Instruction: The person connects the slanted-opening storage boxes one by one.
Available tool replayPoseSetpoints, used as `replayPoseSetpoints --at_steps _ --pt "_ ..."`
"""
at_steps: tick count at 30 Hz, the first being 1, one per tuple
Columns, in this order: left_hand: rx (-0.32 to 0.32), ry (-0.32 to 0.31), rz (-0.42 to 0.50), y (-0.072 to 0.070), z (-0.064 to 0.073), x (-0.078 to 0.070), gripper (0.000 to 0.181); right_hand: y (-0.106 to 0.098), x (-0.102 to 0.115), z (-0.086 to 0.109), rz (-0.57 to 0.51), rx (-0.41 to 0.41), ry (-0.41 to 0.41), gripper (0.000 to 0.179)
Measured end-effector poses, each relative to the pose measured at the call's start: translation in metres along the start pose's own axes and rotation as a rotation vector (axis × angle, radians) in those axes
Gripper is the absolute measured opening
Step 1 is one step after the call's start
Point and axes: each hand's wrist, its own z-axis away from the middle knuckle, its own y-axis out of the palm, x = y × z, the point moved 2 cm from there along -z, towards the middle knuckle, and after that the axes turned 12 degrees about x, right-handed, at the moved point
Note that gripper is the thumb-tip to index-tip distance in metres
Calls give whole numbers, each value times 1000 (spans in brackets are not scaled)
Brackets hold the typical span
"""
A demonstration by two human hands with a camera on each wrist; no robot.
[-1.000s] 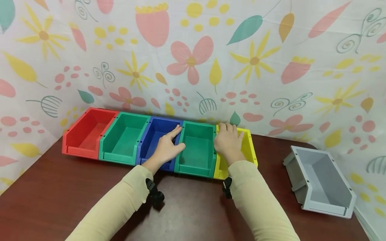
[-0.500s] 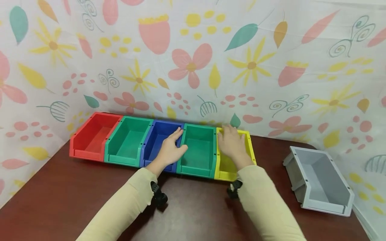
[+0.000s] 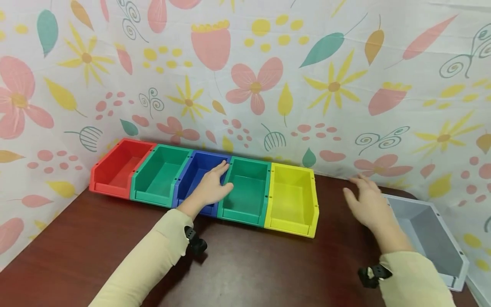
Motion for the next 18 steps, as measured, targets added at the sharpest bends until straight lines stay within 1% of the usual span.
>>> replayPoseSetpoints --at_steps 3,5,6,8,10,11,12,14,16,18 --pt "4 -59 -63 -4 1 -6 65 -9 -28 19 8 -47 9 50" --pt "-17 -80 -125 -5 2 -14 63 -16 -46 31 32 -60 67 52" --pt "-37 -79 -164 -4 2 -18 62 -18 -54 36 46 -58 105 54" --pt "-85 -43 -229 0 2 -30 61 -23 -70 47 75 -52 188 57" --pt "-115 23 -255 7 2 -41 60 -24 -86 57 104 -46 269 61" --pt "-118 61 -249 11 1 -45 60 -24 -94 62 110 -46 294 61" --pt "-111 97 -221 16 0 -49 60 -24 -102 66 113 -50 320 61" --pt "-64 151 -130 30 -4 -53 63 -21 -117 75 110 -64 357 60" --pt "-12 166 -42 44 -9 -51 68 -17 -131 82 84 -77 375 61" --pt "35 139 27 58 -12 -46 73 -12 -143 87 45 -91 394 63"
